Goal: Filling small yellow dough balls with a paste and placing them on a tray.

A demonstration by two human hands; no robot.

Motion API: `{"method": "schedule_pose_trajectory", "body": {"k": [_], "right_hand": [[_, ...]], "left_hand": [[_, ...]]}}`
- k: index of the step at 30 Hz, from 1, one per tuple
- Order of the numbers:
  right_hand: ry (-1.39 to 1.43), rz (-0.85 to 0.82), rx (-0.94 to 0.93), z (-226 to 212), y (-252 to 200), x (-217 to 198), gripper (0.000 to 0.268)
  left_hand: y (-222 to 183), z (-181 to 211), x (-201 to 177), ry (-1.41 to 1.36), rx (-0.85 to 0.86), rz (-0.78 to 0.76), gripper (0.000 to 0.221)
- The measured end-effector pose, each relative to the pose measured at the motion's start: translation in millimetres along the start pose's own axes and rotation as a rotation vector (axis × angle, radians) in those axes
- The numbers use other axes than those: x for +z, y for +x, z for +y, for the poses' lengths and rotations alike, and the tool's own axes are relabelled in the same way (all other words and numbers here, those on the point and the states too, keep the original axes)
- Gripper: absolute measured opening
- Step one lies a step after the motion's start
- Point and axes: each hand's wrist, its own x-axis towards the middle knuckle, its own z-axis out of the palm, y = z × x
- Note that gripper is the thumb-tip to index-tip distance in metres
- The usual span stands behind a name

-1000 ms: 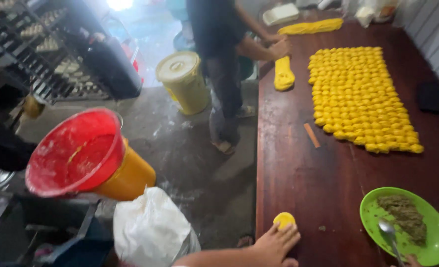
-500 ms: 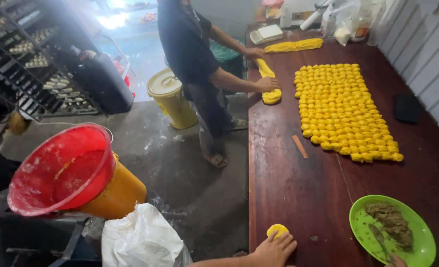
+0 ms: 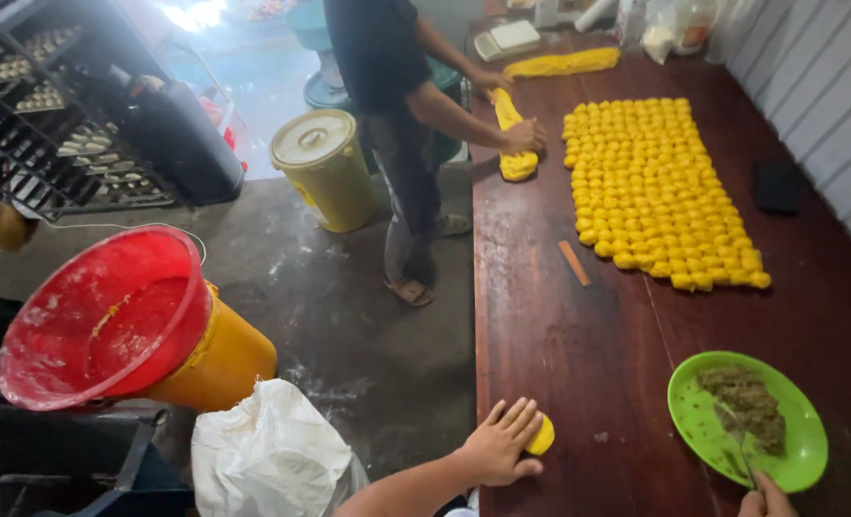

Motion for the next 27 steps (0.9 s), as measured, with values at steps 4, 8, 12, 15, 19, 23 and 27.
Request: {"method": "schedule_pose_trajectory", "body": {"k": [4,8,12,15,19,23,27], "right_hand": [[-0.196,-0.095,0.188,-115.5,-9.1,-45.9,0.04],[-0.13,-0.094,0.166,-128.1,-22.5,-50.3,0.04],[-0.194,-0.144,0.245,-185.7,-23.0,-64.6,0.041],[-0.242,-0.178,0.241,-228.6,-21.7,-70.4,0.04],[-0.254,-0.253,0.368,-262.8,-19.4,-67.9,0.037],[-0.173,-0.268,0.308,-230.7,-37.1,-55.9,0.04],[-0.028,-0.271,0.259,-217.2,-42.5,-40.4,0.038]], "left_hand": [[-0.2,5.7,-6.2,0.007,-0.028,0.054,0.084],[1.0,14.5,9.5,-0.036,-0.132,0.091,0.078],[2.1,23.4,11.3,-0.005,-0.182,0.127,0.078],[-5.8,23.0,19.3,0.037,-0.178,0.157,0.081],[-5.7,23.3,11.1,0.023,-0.173,0.101,0.084],[0.4,31.1,-2.4,-0.016,-0.201,0.239,0.07],[22.4,23.0,-9.9,0.038,-0.302,0.427,0.039]]}}
